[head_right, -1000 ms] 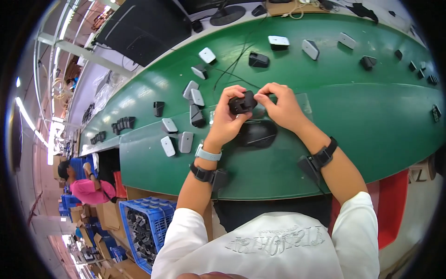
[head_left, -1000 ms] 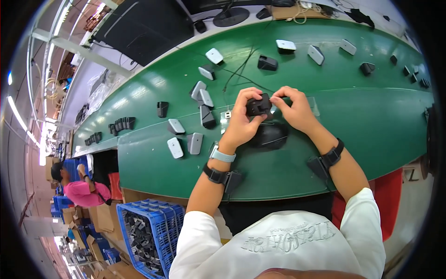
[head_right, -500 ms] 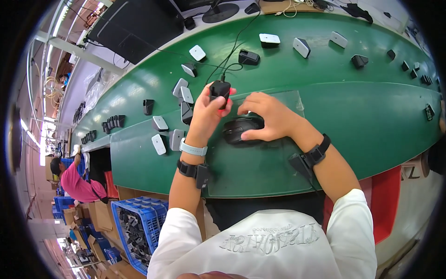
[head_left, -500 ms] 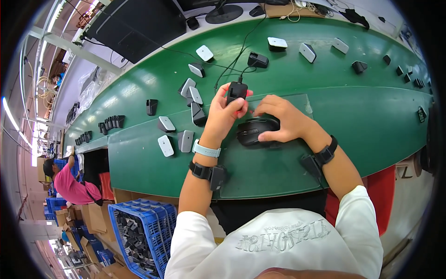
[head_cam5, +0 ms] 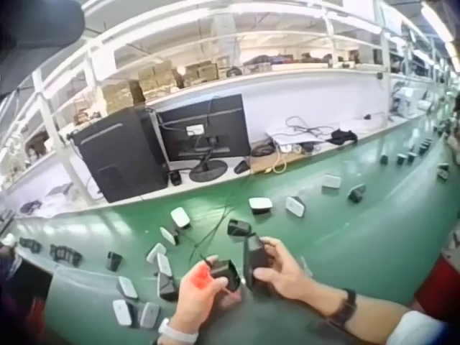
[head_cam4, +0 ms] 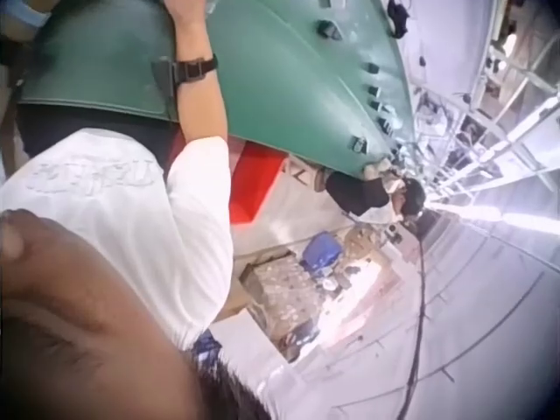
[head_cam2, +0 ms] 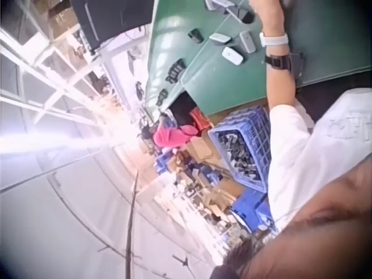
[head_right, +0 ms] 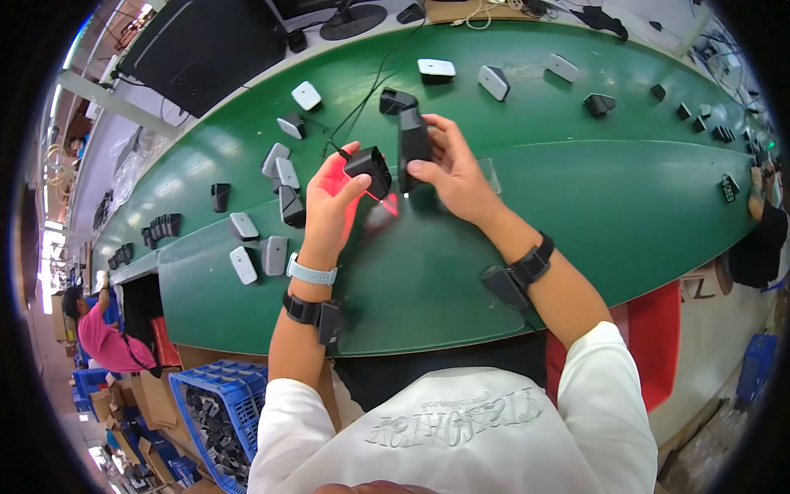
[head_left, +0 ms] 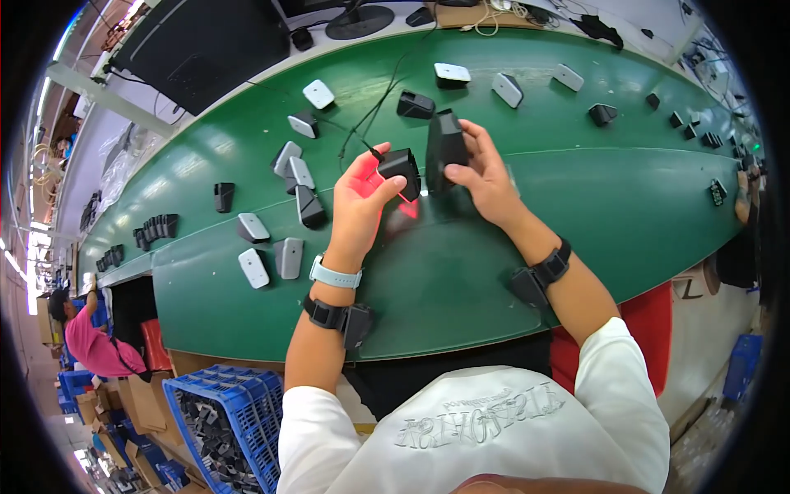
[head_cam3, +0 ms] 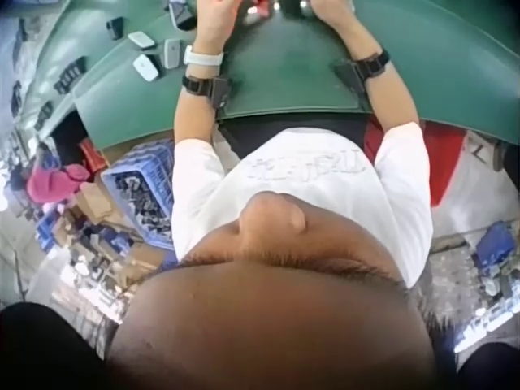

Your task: The person picks up a mouse and a charging dock, connects a cable to the dock, and places the mouse onto the dock. After the mouse lights up, the person removes the mouse, detaches the cable, and sets the items back onto the work surface.

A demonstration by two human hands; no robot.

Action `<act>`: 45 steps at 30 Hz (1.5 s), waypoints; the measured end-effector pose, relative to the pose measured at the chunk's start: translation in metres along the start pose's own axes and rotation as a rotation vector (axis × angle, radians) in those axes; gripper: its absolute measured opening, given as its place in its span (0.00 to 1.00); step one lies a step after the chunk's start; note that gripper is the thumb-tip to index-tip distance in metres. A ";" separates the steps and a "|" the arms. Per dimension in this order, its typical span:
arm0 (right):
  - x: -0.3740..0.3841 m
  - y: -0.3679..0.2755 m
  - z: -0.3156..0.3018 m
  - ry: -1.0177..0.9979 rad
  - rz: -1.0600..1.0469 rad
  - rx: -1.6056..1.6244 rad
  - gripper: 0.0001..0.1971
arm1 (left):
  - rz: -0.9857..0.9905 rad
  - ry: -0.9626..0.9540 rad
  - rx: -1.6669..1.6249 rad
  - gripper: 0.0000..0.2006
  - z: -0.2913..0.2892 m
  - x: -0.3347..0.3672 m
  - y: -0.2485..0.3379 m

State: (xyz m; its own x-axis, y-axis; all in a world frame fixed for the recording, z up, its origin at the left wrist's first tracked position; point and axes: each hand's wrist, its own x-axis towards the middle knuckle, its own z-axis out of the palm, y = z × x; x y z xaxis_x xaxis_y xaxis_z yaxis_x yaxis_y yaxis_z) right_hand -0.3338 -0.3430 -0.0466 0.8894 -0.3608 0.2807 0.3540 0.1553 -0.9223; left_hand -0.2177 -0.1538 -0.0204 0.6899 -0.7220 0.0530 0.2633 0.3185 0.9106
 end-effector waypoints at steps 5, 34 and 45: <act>-0.003 -0.007 0.003 -0.025 0.035 -0.077 0.38 | 0.051 0.031 0.197 0.29 0.002 0.001 -0.010; -0.013 -0.019 -0.012 -0.433 -0.353 -0.730 0.34 | 0.108 0.097 0.090 0.18 -0.019 0.015 -0.014; -0.003 -0.021 -0.005 -0.024 -0.647 -0.916 0.20 | 0.380 -0.018 0.610 0.17 -0.005 0.003 -0.021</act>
State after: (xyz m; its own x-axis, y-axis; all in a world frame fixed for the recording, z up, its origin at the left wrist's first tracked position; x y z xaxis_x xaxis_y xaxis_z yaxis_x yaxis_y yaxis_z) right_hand -0.3455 -0.3494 -0.0290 0.6237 -0.1087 0.7740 0.4145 -0.7935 -0.4455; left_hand -0.2180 -0.1595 -0.0413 0.6464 -0.6412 0.4136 -0.4200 0.1535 0.8944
